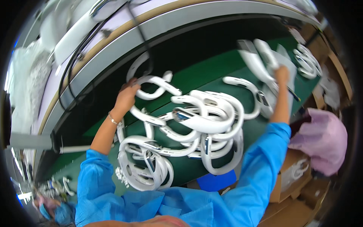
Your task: Assembling small plastic components into white and silver neck massagers on a factory assembly line.
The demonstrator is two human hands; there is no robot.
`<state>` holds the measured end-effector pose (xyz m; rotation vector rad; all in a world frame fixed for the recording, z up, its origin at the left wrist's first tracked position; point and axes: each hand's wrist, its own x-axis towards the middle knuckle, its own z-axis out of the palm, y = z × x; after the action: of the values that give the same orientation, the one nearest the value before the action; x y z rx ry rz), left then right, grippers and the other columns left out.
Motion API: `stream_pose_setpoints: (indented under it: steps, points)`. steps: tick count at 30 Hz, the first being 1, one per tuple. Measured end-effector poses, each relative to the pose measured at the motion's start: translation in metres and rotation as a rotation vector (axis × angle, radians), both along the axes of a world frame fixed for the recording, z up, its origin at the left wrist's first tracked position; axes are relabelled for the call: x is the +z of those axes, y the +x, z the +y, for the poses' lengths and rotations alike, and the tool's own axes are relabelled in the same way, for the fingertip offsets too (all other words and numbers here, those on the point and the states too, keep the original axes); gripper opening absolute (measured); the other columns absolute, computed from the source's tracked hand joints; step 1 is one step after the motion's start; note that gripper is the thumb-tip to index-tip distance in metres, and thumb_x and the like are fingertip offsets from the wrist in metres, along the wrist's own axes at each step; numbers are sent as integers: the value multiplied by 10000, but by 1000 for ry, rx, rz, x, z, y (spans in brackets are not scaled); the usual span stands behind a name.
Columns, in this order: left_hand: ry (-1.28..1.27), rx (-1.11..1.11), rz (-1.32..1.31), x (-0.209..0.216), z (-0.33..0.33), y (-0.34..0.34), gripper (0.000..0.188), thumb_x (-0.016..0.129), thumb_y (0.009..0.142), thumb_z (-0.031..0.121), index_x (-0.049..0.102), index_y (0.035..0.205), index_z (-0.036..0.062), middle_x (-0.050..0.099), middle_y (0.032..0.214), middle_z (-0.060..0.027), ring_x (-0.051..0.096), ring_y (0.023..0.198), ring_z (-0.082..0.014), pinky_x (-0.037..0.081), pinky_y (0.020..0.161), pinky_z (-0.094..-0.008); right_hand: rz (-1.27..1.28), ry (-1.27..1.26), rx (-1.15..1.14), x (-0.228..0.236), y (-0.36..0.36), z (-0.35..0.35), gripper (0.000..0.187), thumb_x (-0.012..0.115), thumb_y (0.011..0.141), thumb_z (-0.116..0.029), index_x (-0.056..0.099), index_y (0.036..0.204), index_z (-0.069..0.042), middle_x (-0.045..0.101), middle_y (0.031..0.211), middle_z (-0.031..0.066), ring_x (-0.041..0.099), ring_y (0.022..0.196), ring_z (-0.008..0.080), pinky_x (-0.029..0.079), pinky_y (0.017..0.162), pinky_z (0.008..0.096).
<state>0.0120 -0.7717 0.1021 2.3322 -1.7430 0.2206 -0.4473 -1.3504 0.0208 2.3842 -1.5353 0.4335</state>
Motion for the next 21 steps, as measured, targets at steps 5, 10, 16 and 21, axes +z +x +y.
stream_pose_setpoints:
  steps: [5,10,16,21]
  points:
    - [44,65,-89,29,24,-10,333,539,672,-71,561,961,93,504,1280,-97,544,940,-333,497,802,-380,-246,164,-529,-20,-75,3,353,577,716,-271,669,920,2,649,956,239,626,911,419,493,768,480]
    - [88,-33,-372,64,43,-23,227,585,689,50,548,907,98,514,1204,-39,534,799,-259,516,660,-339,-134,136,-539,5,-45,56,437,605,760,-337,632,1069,-30,640,1039,220,622,957,389,492,809,466]
    - [97,-52,-554,99,90,-44,192,598,684,96,551,868,119,490,1197,3,525,821,-269,505,625,-318,-733,949,841,168,197,309,774,750,717,-172,371,1390,-132,651,862,106,629,771,159,502,718,283]
    - [17,-209,-610,127,114,-51,177,615,676,107,559,842,133,494,1186,27,520,806,-257,481,600,-297,-713,1628,1025,175,290,411,441,620,835,-148,522,1250,-37,649,811,93,589,609,101,488,545,229]
